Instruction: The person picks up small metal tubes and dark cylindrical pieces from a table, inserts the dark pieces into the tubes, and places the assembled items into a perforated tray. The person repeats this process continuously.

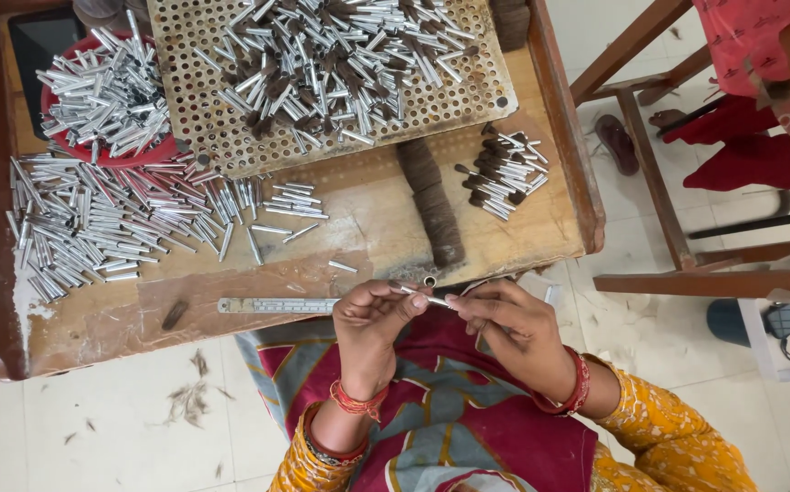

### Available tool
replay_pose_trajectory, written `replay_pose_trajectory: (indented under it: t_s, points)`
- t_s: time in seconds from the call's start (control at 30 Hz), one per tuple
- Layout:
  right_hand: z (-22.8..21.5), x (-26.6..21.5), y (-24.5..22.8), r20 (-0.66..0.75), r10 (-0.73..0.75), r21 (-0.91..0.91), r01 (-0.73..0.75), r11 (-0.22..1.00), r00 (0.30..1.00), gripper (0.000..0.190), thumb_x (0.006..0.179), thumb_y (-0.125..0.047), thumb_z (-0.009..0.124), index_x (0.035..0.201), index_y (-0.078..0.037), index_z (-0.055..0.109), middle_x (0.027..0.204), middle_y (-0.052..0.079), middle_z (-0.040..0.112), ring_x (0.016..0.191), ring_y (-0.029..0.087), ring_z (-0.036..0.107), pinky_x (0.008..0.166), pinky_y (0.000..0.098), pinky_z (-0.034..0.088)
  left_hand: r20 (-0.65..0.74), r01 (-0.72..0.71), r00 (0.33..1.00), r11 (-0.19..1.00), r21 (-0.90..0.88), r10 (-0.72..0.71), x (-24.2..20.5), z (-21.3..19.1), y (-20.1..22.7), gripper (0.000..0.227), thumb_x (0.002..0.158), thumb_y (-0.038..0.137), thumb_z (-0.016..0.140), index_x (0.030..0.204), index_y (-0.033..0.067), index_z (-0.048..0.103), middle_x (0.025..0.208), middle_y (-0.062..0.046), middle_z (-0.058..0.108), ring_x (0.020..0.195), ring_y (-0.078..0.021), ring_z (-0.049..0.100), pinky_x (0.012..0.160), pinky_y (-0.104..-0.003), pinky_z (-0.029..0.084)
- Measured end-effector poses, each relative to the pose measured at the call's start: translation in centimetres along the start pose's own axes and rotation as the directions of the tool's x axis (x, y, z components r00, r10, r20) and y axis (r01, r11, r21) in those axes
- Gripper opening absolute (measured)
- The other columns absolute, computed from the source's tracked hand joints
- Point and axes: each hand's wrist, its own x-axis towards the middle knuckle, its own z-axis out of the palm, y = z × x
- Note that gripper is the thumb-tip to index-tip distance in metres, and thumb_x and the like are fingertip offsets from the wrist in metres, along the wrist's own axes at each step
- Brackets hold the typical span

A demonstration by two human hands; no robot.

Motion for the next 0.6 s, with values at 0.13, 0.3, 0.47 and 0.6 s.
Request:
replay_pose_trajectory:
  t_s: [0.13, 0.3, 0.47, 0.6]
  points:
    - [-1.7, 1.5, 1.1, -0.027, -0.017, -0.017, 0.016, 1.0, 0.999, 0.041, 0.089, 0.016, 0.058, 0.123, -0.004, 0.071, 0.111, 0.009, 0.069, 0.091, 0.017, 0.074, 0.08, 0.0281, 0.062, -0.035, -0.091, 0.995, 0.986, 0.142, 0.096, 0.4, -0.3, 0.7, 0.021, 0.085, -0.016, 0.075, 0.102, -0.0046, 0.07, 0.106, -0.016, 0.076, 0.091, -0.0188, 0.074, 0.084, -0.032, 0.064]
    - [-3.9, 4.8, 3.2, -0.174, -0.25, -0.685, 0.066, 0.726, 0.953, 0.017, 0.089, 0.001, 0.073, 0.104, -0.005, 0.071, 0.103, 0.009, 0.07, 0.098, 0.033, 0.064, 0.087, 0.0424, 0.05, 0.076, -0.151, 0.988, 0.933, 0.326, 0.133, 0.2, 0.1, 1.4, 0.017, 0.087, -0.013, 0.074, 0.104, -0.0066, 0.074, 0.105, -0.01, 0.07, 0.094, -0.0141, 0.072, 0.086, -0.027, 0.062]
    - [-3.1, 5.4, -0.2, -0.163, -0.269, -0.563, 0.135, 0.816, 0.949, 0.018, 0.088, -0.003, 0.075, 0.106, -0.008, 0.073, 0.106, 0.009, 0.072, 0.103, 0.028, 0.064, 0.091, 0.0385, 0.05, 0.11, -0.158, 0.986, 0.886, 0.436, 0.122, -0.4, 0.7, 1.3, 0.015, 0.086, -0.008, 0.079, 0.1, -0.0048, 0.075, 0.102, -0.008, 0.071, 0.088, -0.0108, 0.07, 0.078, -0.023, 0.059]
    - [-2.1, 5.3, -1.7, 0.034, -0.11, -0.138, 0.114, 0.984, 0.993, 0.021, 0.088, -0.011, 0.079, 0.109, -0.009, 0.075, 0.106, 0.004, 0.076, 0.098, 0.019, 0.069, 0.087, 0.0324, 0.054, 0.133, -0.167, 0.984, 0.851, 0.498, 0.115, -0.8, 1.5, 1.7, 0.014, 0.085, -0.005, 0.081, 0.098, -0.0028, 0.075, 0.1, -0.007, 0.072, 0.085, -0.0087, 0.069, 0.075, -0.021, 0.058]
